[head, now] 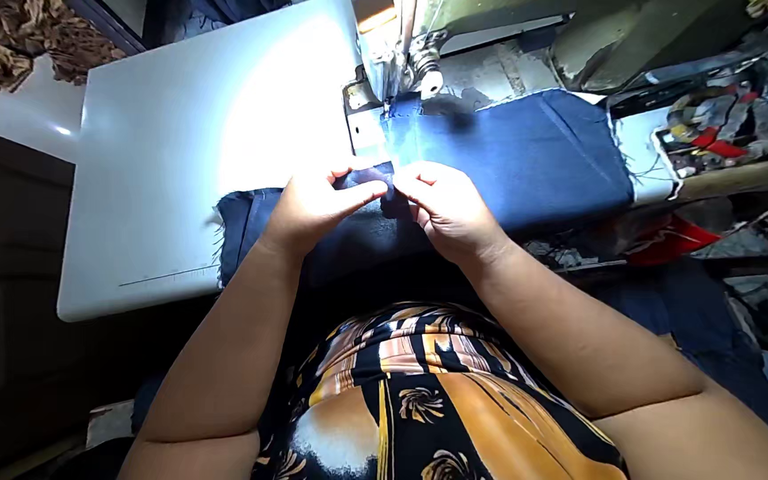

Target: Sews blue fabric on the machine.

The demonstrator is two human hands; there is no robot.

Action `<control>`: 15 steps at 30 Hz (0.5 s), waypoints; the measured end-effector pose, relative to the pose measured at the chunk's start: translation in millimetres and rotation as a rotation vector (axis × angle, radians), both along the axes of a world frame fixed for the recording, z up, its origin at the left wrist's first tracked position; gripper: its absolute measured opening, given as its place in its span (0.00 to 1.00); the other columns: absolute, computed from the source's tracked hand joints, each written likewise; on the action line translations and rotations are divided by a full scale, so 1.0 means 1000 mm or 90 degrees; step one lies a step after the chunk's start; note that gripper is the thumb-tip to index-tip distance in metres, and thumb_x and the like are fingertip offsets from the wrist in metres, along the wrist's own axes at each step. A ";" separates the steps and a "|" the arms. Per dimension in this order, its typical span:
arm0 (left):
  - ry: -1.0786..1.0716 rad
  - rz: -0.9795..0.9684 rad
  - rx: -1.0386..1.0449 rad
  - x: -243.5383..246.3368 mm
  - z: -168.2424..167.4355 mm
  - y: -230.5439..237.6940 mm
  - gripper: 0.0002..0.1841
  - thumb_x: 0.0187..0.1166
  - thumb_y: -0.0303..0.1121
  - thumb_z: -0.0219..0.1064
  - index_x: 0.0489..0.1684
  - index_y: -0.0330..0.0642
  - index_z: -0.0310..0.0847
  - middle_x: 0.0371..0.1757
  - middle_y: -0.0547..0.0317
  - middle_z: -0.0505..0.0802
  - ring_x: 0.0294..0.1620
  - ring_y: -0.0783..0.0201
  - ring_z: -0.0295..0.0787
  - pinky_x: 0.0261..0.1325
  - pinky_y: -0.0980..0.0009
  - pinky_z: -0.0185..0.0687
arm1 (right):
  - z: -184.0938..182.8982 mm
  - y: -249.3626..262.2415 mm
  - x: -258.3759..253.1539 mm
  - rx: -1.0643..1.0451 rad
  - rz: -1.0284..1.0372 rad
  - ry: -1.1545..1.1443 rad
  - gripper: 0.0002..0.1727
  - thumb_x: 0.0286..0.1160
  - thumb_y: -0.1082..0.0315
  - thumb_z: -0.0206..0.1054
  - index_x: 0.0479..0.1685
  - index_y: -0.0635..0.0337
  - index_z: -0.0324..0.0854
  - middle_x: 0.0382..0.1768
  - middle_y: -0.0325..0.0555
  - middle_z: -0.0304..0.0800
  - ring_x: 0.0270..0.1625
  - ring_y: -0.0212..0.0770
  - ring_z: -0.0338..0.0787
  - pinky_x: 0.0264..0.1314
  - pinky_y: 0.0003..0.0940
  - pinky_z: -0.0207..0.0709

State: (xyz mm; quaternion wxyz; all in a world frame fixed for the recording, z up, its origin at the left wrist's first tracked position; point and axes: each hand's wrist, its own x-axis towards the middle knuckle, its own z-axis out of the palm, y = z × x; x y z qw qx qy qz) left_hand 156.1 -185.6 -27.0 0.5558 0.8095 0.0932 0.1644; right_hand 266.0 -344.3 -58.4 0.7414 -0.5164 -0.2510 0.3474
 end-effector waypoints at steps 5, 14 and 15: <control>-0.047 -0.057 -0.168 0.004 -0.014 -0.003 0.07 0.72 0.23 0.72 0.43 0.41 0.91 0.44 0.64 0.95 0.49 0.73 0.91 0.58 0.74 0.88 | 0.001 -0.008 -0.002 0.010 0.027 0.041 0.10 0.83 0.76 0.61 0.32 0.59 0.83 0.28 0.35 0.86 0.30 0.23 0.82 0.33 0.17 0.77; -0.113 0.018 -0.198 0.003 -0.028 -0.017 0.07 0.69 0.21 0.77 0.38 0.40 0.86 0.41 0.61 0.93 0.45 0.69 0.90 0.53 0.71 0.89 | -0.016 -0.008 -0.008 0.076 -0.049 -0.161 0.03 0.75 0.76 0.68 0.38 0.63 0.88 0.40 0.39 0.91 0.43 0.28 0.89 0.48 0.23 0.85; -0.126 0.025 -0.184 0.002 -0.029 -0.019 0.07 0.68 0.22 0.77 0.38 0.40 0.86 0.40 0.61 0.93 0.44 0.70 0.90 0.52 0.71 0.89 | -0.017 -0.010 -0.006 0.086 -0.044 -0.195 0.02 0.74 0.76 0.70 0.38 0.64 0.88 0.44 0.42 0.90 0.48 0.31 0.90 0.53 0.26 0.87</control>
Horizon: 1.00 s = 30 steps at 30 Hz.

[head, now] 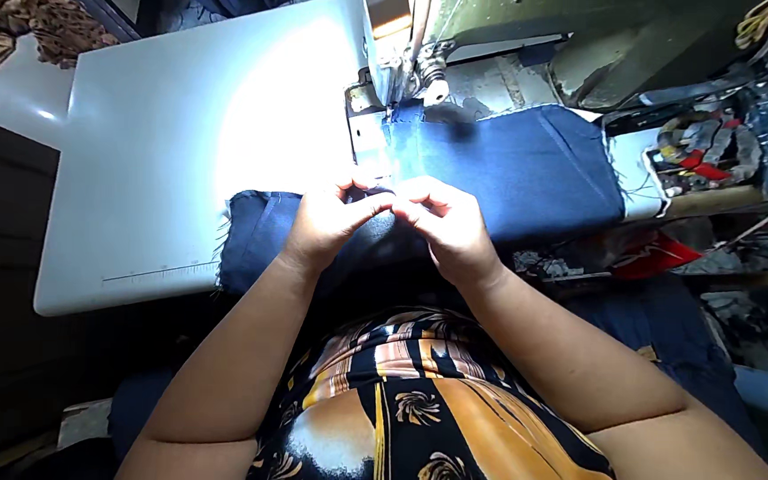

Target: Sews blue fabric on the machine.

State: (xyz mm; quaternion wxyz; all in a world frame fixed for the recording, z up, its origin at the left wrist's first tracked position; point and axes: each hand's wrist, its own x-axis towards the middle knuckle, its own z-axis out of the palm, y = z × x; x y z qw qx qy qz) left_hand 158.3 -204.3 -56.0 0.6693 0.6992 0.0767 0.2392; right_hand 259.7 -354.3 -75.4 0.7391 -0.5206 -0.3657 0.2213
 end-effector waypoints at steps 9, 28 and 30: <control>0.132 -0.093 0.046 -0.006 0.020 0.002 0.08 0.81 0.29 0.65 0.42 0.43 0.93 0.41 0.67 0.94 0.45 0.77 0.88 0.53 0.78 0.84 | -0.010 -0.007 0.007 0.024 0.060 0.060 0.05 0.74 0.80 0.67 0.36 0.62 0.87 0.40 0.37 0.90 0.44 0.26 0.88 0.50 0.23 0.83; 0.163 -0.021 0.092 -0.005 0.024 0.003 0.02 0.75 0.28 0.74 0.33 0.44 0.92 0.32 0.67 0.94 0.35 0.77 0.90 0.43 0.80 0.86 | -0.012 -0.010 0.002 -0.030 0.075 0.123 0.07 0.75 0.80 0.66 0.36 0.59 0.87 0.33 0.34 0.89 0.36 0.24 0.86 0.41 0.19 0.82; 0.167 -0.018 0.091 -0.005 0.023 0.003 0.03 0.75 0.29 0.74 0.33 0.44 0.91 0.33 0.67 0.94 0.36 0.76 0.89 0.44 0.79 0.86 | -0.013 -0.010 0.002 -0.028 0.077 0.127 0.07 0.75 0.80 0.66 0.36 0.59 0.87 0.34 0.35 0.89 0.36 0.24 0.86 0.41 0.20 0.82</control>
